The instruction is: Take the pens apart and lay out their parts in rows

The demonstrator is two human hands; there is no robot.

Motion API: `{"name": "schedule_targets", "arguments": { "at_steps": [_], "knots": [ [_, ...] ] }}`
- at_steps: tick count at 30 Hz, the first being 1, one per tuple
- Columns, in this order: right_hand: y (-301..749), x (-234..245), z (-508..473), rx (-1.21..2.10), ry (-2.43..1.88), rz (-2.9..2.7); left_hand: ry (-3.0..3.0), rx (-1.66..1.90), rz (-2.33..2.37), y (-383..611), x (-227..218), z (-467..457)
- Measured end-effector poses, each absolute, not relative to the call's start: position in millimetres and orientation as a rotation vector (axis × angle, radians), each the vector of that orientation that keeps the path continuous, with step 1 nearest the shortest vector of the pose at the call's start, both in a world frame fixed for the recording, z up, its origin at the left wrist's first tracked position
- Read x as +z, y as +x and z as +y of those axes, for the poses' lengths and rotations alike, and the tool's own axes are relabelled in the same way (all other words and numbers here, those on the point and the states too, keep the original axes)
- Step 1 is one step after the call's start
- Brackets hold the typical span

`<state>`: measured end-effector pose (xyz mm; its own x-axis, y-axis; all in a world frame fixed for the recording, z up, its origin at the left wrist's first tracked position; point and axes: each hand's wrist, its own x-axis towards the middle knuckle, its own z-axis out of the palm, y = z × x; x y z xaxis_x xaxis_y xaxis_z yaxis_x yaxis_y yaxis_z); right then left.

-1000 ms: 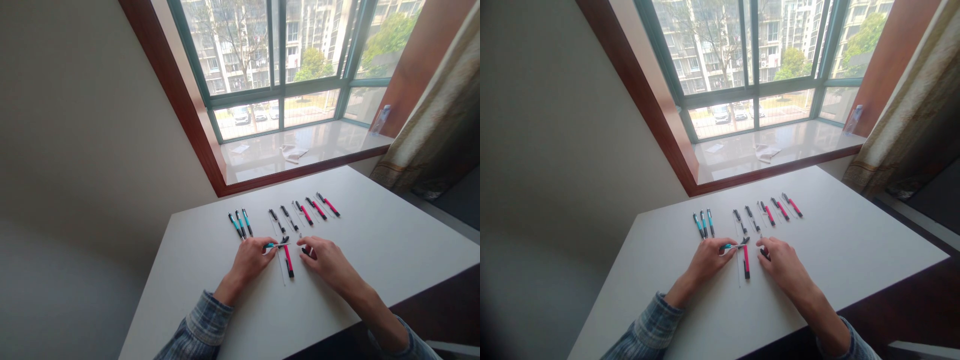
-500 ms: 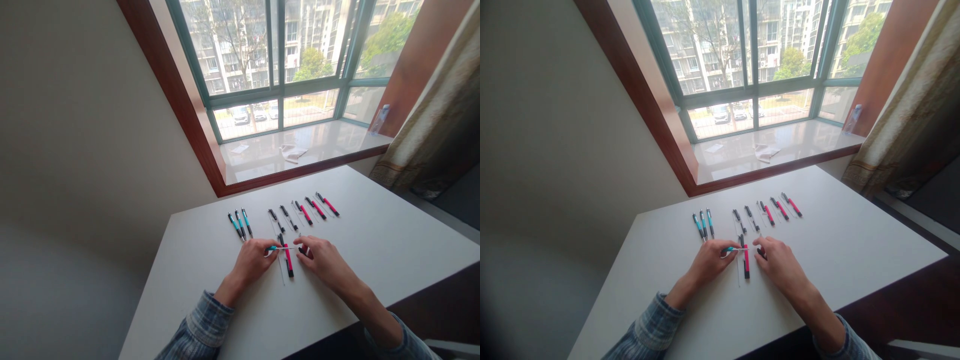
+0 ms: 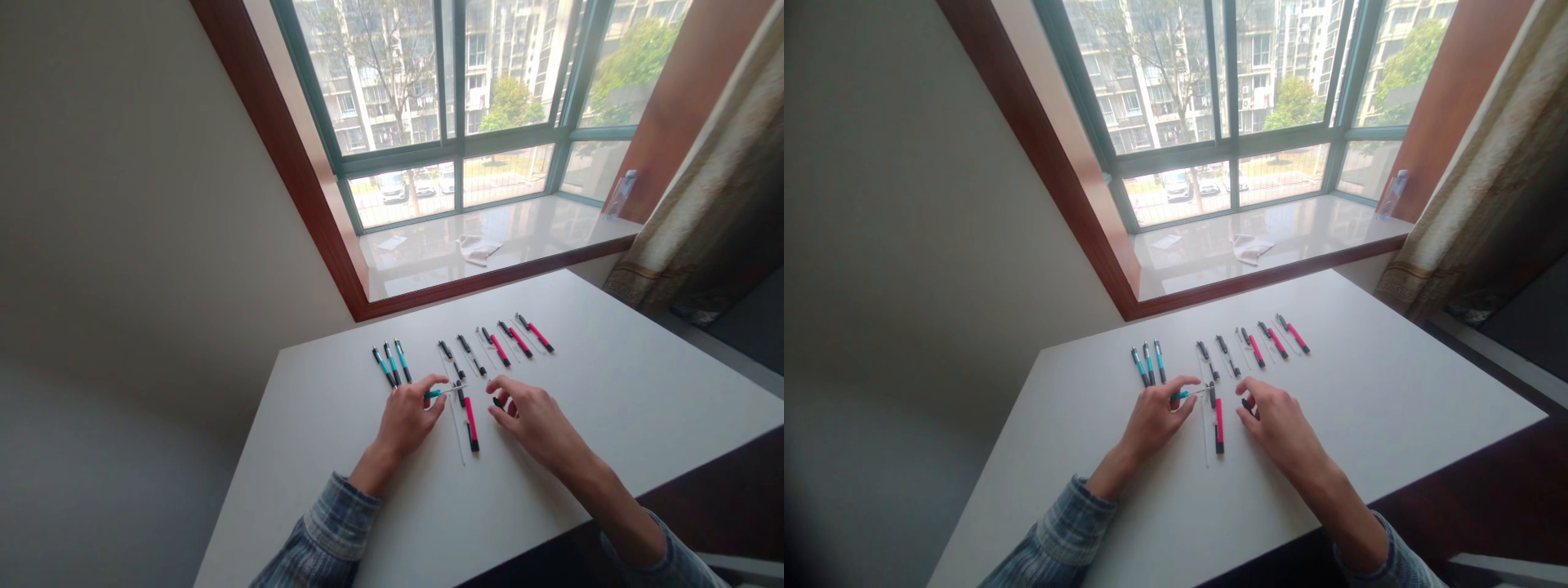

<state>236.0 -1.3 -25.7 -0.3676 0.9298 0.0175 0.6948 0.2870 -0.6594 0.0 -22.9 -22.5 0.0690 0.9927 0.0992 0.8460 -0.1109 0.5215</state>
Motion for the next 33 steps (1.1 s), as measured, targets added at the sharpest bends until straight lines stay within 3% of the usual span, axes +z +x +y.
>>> {"name": "schedule_targets", "arguments": {
  "at_steps": [14, 33],
  "knots": [
    [202, -1, 50, 0.405, -1.159, -2.613, 1.862, 0.872, 1.864, -2, -23, -20],
    [192, -18, 57, 0.358, -1.109, -2.683, 1.864, 0.824, 1.87, -5, -27, -19]
  ]
}}
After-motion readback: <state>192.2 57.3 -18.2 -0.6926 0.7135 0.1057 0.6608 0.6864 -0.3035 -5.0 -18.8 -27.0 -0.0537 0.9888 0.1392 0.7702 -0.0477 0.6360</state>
